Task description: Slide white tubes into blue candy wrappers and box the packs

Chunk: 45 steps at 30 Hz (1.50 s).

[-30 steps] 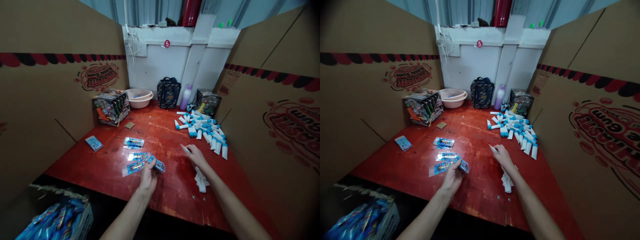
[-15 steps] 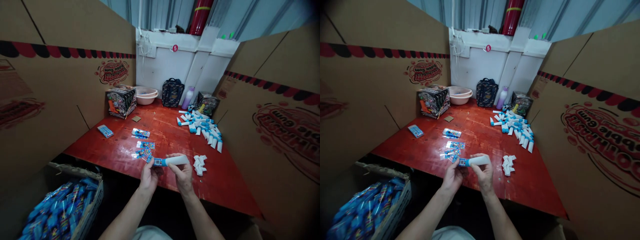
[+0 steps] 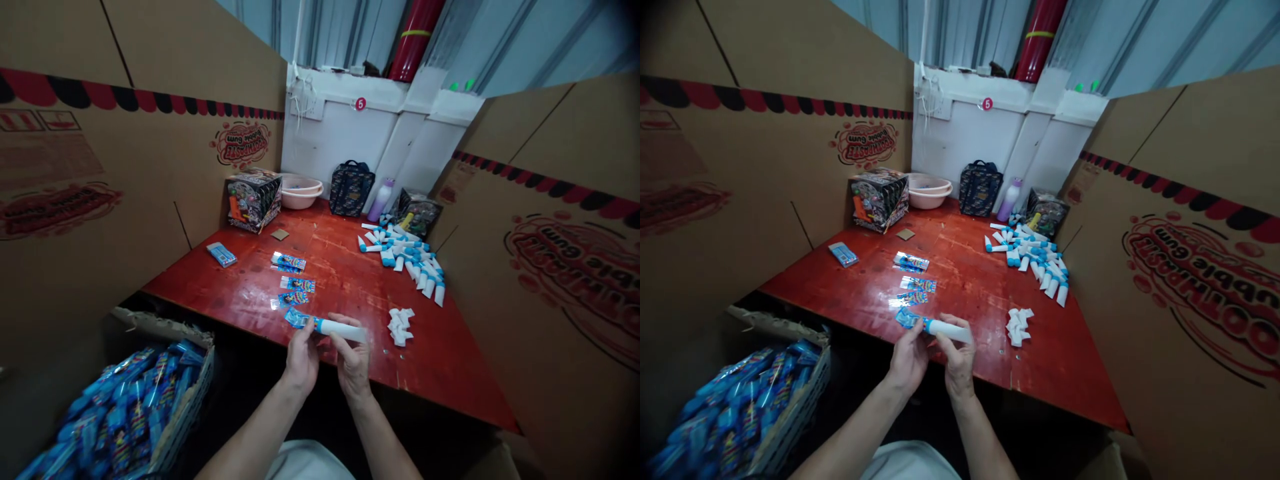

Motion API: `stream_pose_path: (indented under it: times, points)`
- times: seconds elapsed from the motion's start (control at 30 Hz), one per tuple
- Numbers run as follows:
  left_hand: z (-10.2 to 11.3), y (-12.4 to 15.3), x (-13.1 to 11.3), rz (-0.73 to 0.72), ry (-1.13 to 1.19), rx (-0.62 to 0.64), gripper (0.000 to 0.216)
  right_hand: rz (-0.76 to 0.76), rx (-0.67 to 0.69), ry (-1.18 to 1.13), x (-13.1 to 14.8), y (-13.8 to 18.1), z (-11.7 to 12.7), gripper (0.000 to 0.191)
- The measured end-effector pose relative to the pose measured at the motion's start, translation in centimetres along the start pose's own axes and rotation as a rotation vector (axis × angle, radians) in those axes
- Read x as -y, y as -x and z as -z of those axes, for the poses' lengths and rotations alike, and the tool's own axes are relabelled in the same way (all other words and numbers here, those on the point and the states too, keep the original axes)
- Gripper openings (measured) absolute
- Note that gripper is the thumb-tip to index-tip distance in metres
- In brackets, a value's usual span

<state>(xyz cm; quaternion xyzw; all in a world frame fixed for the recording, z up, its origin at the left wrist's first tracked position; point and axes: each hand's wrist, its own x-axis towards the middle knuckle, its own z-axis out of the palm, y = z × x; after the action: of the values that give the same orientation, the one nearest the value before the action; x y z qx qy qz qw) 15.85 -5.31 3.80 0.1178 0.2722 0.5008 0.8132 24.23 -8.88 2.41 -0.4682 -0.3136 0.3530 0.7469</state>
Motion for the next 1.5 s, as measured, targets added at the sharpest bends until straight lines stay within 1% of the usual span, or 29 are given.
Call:
stream_pose_path:
  times: [0.1,0.17,0.23,0.33,0.4,0.5,0.6,0.7,0.77,0.83,0.9,1.07,1.2,1.27,1.37,1.5]
  points:
    - [0.3,0.0,-0.6,-0.063,0.008,-0.042,0.022,0.012,-0.017,0.13,-0.8,0.1,1.5,0.022]
    - [0.2,0.1,-0.9,-0.076,-0.018,-0.015,0.023,-0.018,-0.007,0.179,-1.3,0.2,2.4,0.021]
    - [-0.1,0.4,-1.1,-0.066,-0.048,0.031,0.028,-0.071,0.039,0.195,-1.6,0.4,2.9,0.024]
    - [-0.5,1.1,-0.7,-0.023,-0.115,0.1,0.035,-0.147,0.121,0.209,-1.8,1.0,2.7,0.028]
    - [-0.3,1.3,-0.2,0.01,-0.187,0.123,0.038,-0.173,0.173,0.218,-1.9,1.4,2.3,0.029]
    - [0.4,1.4,0.5,0.044,-0.269,0.137,0.032,-0.178,0.211,0.247,-2.0,1.5,1.8,0.032]
    - [1.2,1.0,0.0,0.097,-0.235,0.164,0.028,-0.181,0.259,0.337,-1.6,1.0,1.4,0.032]
    - [1.4,0.2,-2.0,0.098,-0.048,0.12,0.025,-0.177,0.34,0.428,-1.1,0.6,1.1,0.032]
    - [1.3,-0.3,-3.3,0.087,0.052,0.082,0.016,-0.192,0.4,0.421,-1.0,0.5,1.2,0.033]
    - [1.3,-0.5,-4.1,0.079,0.105,0.055,0.009,-0.193,0.424,0.403,-1.1,0.6,1.3,0.033]
    - [1.3,-0.4,-4.0,0.097,0.134,0.033,0.006,-0.165,0.415,0.428,-1.2,0.8,1.4,0.032]
    - [1.2,0.1,-2.6,0.169,0.134,-0.005,0.005,-0.114,0.397,0.53,-1.6,1.0,1.3,0.035]
    - [1.4,-0.1,-2.7,0.216,0.15,-0.033,0.009,-0.213,0.45,0.449,-1.6,0.4,1.1,0.033]
    - [1.6,-0.2,-2.9,0.221,0.153,-0.036,0.008,-0.247,0.45,0.428,-1.7,0.2,1.0,0.034]
    - [2.2,-0.3,-3.1,0.209,0.159,-0.048,0.006,-0.24,0.407,0.447,-1.9,0.2,0.3,0.036]
    - [3.1,-0.4,-3.6,0.183,0.165,-0.06,0.012,-0.241,0.426,0.481,-2.5,0.3,-1.1,0.034]
